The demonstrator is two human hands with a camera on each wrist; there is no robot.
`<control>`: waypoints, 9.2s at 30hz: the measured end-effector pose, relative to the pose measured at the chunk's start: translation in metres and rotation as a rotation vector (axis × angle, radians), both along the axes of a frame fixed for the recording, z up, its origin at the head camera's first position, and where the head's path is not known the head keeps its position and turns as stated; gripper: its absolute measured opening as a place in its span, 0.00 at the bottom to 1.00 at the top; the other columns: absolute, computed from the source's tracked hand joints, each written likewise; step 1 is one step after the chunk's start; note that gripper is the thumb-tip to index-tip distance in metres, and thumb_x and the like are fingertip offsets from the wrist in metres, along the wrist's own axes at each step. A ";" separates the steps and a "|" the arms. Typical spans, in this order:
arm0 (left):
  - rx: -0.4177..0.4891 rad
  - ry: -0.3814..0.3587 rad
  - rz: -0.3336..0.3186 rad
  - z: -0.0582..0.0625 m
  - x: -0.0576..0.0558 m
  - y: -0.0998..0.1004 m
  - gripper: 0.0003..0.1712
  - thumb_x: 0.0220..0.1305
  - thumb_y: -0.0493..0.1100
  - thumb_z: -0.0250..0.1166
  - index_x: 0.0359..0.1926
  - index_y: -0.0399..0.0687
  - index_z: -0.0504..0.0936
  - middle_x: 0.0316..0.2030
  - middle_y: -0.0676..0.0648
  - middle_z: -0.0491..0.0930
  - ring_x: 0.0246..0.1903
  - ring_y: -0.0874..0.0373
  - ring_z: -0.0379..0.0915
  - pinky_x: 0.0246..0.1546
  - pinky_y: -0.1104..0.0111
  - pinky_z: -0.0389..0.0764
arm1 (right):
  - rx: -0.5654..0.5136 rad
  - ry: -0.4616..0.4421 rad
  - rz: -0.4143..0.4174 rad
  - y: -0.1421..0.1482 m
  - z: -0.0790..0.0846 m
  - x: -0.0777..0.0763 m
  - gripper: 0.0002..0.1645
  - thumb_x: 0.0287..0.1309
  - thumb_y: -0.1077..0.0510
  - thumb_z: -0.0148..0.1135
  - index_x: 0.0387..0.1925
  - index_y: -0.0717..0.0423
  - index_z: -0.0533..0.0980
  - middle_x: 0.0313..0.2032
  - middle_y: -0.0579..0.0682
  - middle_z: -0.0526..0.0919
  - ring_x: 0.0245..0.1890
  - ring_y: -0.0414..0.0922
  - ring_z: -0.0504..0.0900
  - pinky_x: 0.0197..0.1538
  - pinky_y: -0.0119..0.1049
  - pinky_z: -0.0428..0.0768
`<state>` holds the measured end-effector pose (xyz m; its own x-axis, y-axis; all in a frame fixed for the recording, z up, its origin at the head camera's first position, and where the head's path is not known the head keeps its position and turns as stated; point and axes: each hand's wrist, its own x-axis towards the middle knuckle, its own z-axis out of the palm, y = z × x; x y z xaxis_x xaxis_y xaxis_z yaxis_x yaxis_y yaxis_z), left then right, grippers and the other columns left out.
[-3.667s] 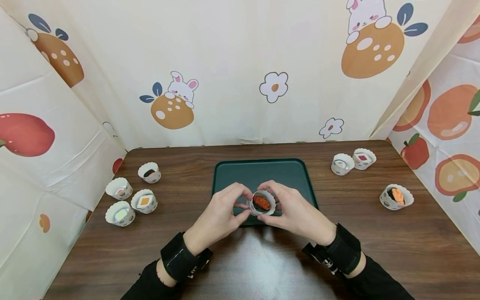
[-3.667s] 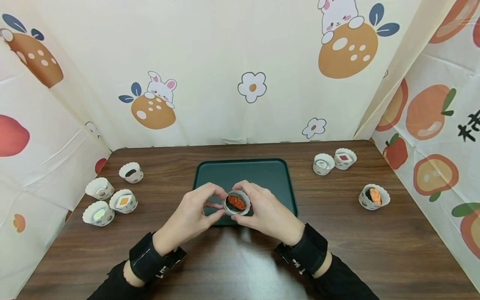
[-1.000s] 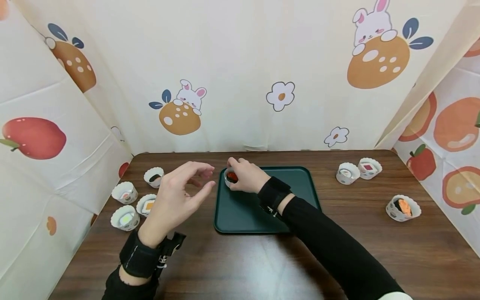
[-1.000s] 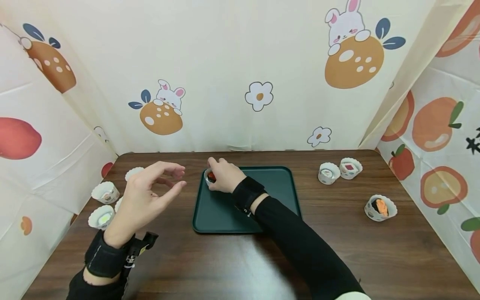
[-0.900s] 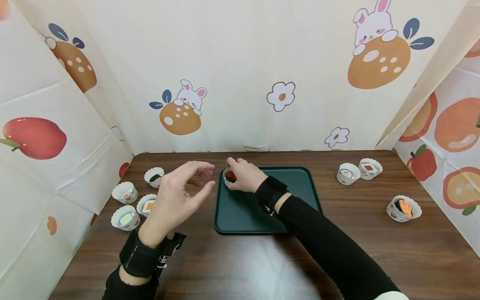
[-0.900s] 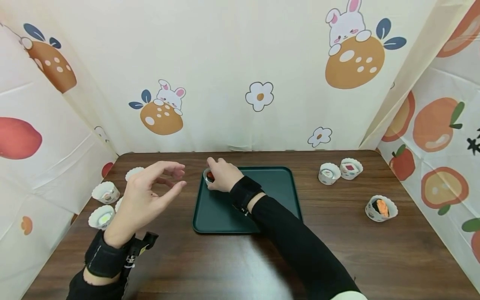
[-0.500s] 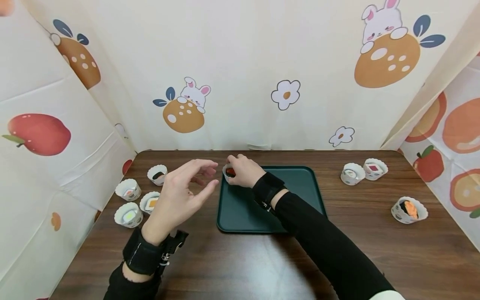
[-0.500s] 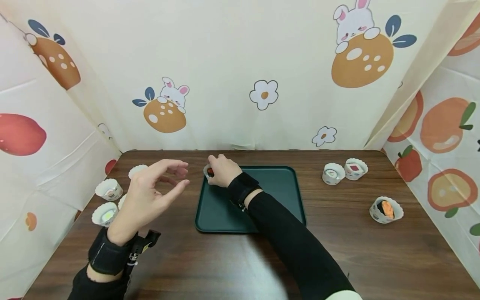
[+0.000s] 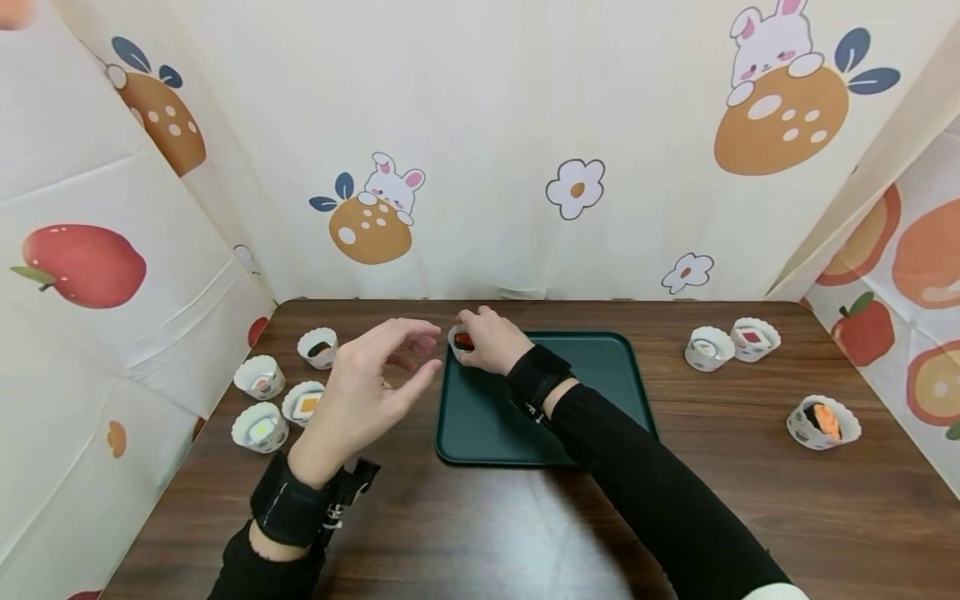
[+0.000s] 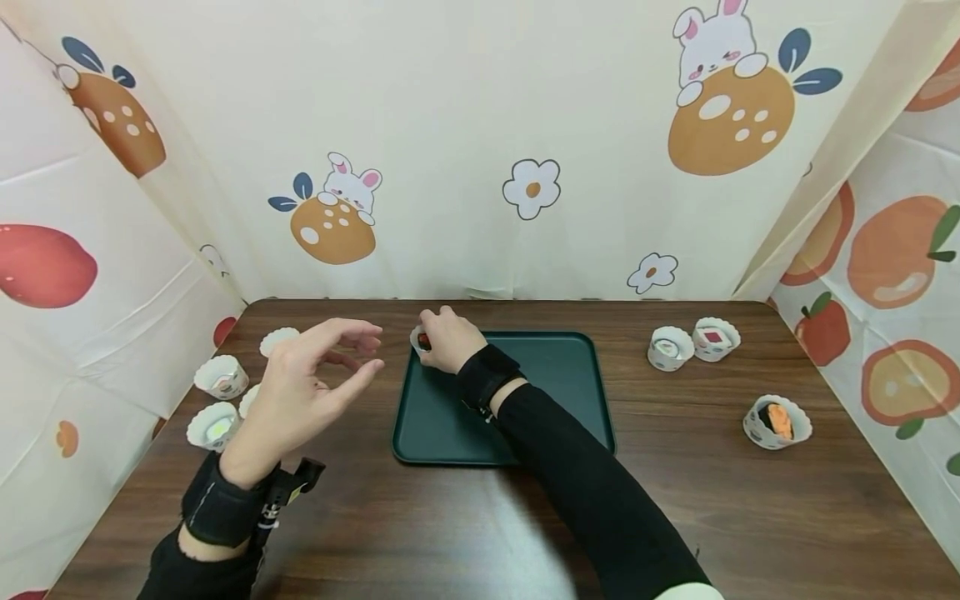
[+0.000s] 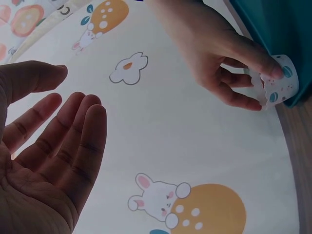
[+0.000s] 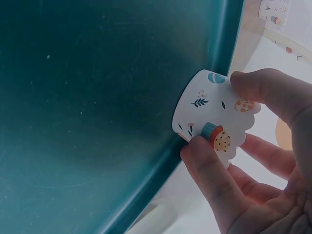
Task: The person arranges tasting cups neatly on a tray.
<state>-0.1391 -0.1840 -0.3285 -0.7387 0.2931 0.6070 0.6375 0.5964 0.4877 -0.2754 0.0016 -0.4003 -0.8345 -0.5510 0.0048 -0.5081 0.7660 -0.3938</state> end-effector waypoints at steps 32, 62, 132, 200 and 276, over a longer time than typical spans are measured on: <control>-0.060 -0.078 -0.025 -0.010 -0.005 0.004 0.20 0.66 0.36 0.76 0.57 0.49 0.85 0.46 0.52 0.87 0.42 0.61 0.85 0.40 0.67 0.89 | -0.119 0.038 -0.003 0.034 0.012 0.018 0.41 0.66 0.50 0.76 0.74 0.57 0.70 0.63 0.63 0.79 0.54 0.55 0.85 0.57 0.49 0.86; -0.159 -0.195 -0.006 -0.032 -0.031 0.006 0.20 0.66 0.36 0.76 0.57 0.43 0.84 0.48 0.44 0.84 0.44 0.52 0.88 0.46 0.60 0.90 | -0.278 0.173 -0.038 0.120 0.060 0.097 0.28 0.65 0.46 0.76 0.64 0.47 0.80 0.61 0.49 0.82 0.59 0.48 0.84 0.57 0.49 0.85; -0.579 -0.660 0.453 -0.044 -0.101 -0.149 0.34 0.70 0.46 0.69 0.69 0.30 0.73 0.62 0.23 0.76 0.64 0.26 0.69 0.58 0.35 0.77 | -0.208 0.318 0.165 0.152 0.097 0.171 0.23 0.64 0.45 0.77 0.59 0.36 0.82 0.55 0.34 0.83 0.46 0.32 0.83 0.42 0.32 0.82; -0.510 -0.563 0.399 -0.028 -0.083 -0.119 0.27 0.69 0.45 0.70 0.64 0.36 0.78 0.60 0.25 0.78 0.58 0.30 0.72 0.58 0.34 0.77 | -0.180 0.266 0.153 0.151 0.091 0.162 0.20 0.66 0.47 0.76 0.57 0.38 0.83 0.54 0.37 0.83 0.46 0.33 0.83 0.43 0.32 0.82; -0.224 -0.236 -0.040 -0.012 0.024 0.041 0.24 0.63 0.44 0.76 0.60 0.53 0.85 0.45 0.52 0.83 0.24 0.67 0.65 0.25 0.74 0.73 | -0.172 0.111 0.132 0.145 0.072 0.138 0.23 0.69 0.46 0.74 0.61 0.44 0.82 0.53 0.40 0.84 0.49 0.37 0.83 0.51 0.38 0.85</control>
<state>-0.1155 -0.1427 -0.3403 -0.8362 0.4319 0.3381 0.5480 0.6819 0.4844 -0.1373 0.1463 -0.3282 -0.7445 -0.6382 0.1958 -0.6467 0.6168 -0.4487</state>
